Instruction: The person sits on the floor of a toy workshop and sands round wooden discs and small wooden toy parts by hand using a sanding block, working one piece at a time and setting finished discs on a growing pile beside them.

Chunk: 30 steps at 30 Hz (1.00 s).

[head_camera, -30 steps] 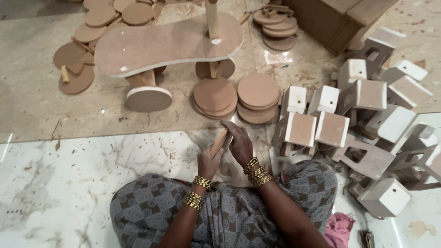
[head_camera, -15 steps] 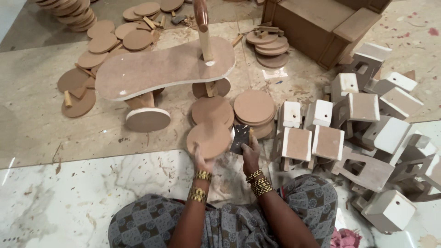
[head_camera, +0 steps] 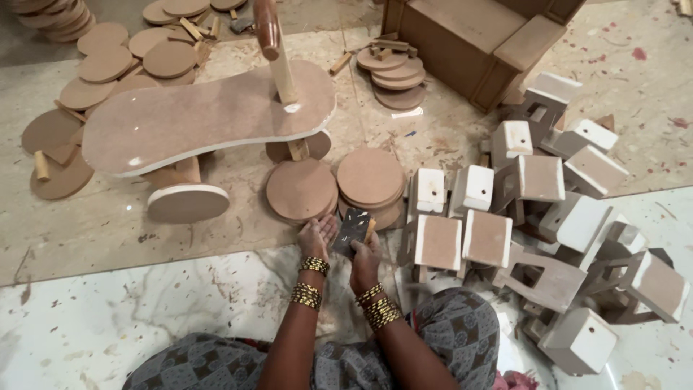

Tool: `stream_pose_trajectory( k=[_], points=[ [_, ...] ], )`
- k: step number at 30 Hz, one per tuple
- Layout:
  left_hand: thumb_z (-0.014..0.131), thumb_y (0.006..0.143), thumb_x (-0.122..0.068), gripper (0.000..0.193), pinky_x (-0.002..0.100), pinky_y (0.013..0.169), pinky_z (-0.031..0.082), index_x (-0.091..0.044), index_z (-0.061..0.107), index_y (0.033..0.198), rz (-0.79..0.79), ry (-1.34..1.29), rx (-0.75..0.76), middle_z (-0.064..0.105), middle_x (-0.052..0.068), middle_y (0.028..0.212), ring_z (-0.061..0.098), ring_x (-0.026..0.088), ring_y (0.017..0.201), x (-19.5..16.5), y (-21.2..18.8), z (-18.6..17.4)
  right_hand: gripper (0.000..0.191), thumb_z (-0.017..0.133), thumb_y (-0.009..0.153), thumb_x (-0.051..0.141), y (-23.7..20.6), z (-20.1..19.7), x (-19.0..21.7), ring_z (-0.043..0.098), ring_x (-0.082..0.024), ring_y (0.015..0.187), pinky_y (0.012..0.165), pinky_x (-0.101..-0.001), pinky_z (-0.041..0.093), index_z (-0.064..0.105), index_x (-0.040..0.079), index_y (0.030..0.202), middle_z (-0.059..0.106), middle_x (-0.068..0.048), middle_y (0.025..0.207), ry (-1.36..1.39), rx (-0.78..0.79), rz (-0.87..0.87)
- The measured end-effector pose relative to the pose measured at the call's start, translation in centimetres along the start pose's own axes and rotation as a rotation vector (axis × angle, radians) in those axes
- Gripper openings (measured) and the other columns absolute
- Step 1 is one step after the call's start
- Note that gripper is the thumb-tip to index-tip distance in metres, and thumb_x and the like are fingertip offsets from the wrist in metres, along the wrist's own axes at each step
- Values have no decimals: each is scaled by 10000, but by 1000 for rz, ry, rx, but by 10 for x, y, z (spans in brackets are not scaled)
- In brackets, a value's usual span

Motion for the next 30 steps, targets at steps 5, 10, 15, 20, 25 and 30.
stream_pose_trajectory(
  k=[5,10,15,20,25,30],
  points=[
    [665,1025,-183,325,381,773,559,121,719,1127,-68,316,-53,749,239,1109,702,228,872,30,6,19,403,485,894,-44,2,-13,0,672,-139,928,824,-306,569,569,85,1267,686,-46,1100,61,-129,-35],
    [772,898,-299,395,402,655,558,81,707,811,20,735,-100,751,216,831,712,252,675,23,34,71,244,551,934,-42,11,-29,8,663,-174,905,804,-314,549,614,-38,1170,695,-104,1073,122,-214,-161],
    [828,831,-434,550,402,621,533,75,686,676,65,1007,-232,703,175,649,677,237,583,15,40,79,260,544,904,-71,14,-28,16,670,-173,898,804,-310,551,601,-27,1153,706,-95,1058,148,-209,-207],
    [831,876,-357,512,432,628,492,108,693,713,102,710,-155,709,183,734,601,206,588,28,36,70,383,498,866,-67,10,-22,26,677,-153,928,832,-298,556,598,38,1220,707,-61,1094,164,-211,-202],
    [828,777,-217,365,399,783,564,50,683,977,293,896,-180,768,184,950,739,293,855,13,9,65,349,500,890,-73,5,-18,38,685,-180,949,842,-311,558,607,-44,1222,704,-111,1124,133,-155,-219],
    [790,785,-137,672,415,898,546,-54,464,1367,319,865,-161,689,214,1193,693,331,1055,10,-24,48,444,487,867,-73,10,-28,38,656,-173,907,775,-331,566,565,30,1291,660,-79,1125,76,-203,-207]
  ],
)
Point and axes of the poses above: each hand's wrist, its own y-axis towards the middle knuckle, its own z-axis out of the palm, x = y × z, the point moved 6 cm from there along y, towards the middle knuckle
